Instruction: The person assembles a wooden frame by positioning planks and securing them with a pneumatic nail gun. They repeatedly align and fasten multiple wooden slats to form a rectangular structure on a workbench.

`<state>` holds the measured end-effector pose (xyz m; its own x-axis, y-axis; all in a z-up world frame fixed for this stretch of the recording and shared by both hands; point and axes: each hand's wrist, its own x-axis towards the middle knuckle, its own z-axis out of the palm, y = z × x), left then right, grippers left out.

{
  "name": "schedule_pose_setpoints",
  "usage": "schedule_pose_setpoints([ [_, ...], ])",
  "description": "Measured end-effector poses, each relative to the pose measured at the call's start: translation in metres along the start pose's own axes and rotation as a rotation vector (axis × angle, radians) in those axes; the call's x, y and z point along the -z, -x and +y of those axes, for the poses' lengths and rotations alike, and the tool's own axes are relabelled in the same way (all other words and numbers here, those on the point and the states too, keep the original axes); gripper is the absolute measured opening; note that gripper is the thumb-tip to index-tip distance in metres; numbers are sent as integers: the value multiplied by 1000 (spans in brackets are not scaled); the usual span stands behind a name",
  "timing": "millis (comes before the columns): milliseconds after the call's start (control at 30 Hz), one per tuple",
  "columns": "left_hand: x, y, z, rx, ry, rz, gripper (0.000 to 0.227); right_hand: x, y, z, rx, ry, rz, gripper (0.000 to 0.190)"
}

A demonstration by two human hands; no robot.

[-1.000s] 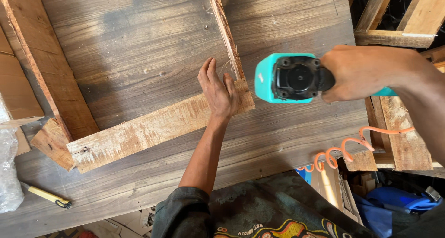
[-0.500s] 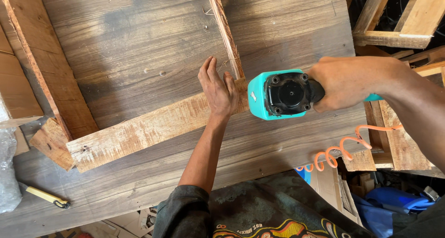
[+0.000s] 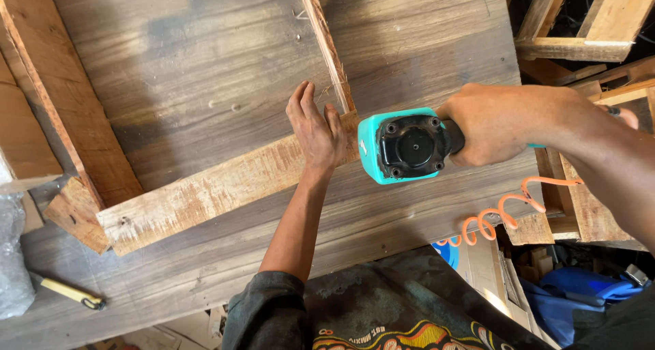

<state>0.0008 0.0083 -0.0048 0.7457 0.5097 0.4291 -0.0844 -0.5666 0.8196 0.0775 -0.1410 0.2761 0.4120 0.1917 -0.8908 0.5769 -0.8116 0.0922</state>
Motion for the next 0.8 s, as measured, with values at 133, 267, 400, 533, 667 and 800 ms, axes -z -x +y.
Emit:
schedule_pose_setpoints([
  [133,3,-5,6,-2,-19,-17,39,-11,4,10,5,-55,39,18],
  [267,5,-7,11,24,-104,-140,38,-35,-1,32,-20,-288,202,65],
  [400,8,-11,19,-19,-187,-240,68,-48,1,34,-82,-425,157,91],
  [533,9,-13,17,-71,-127,-286,83,-86,-27,42,77,-421,281,88],
  [667,-1,-8,9,-55,-268,-260,54,-136,-93,52,-96,-334,357,87],
  [800,-9,-7,3,-71,-380,-235,22,-166,-140,47,-191,-463,454,91],
])
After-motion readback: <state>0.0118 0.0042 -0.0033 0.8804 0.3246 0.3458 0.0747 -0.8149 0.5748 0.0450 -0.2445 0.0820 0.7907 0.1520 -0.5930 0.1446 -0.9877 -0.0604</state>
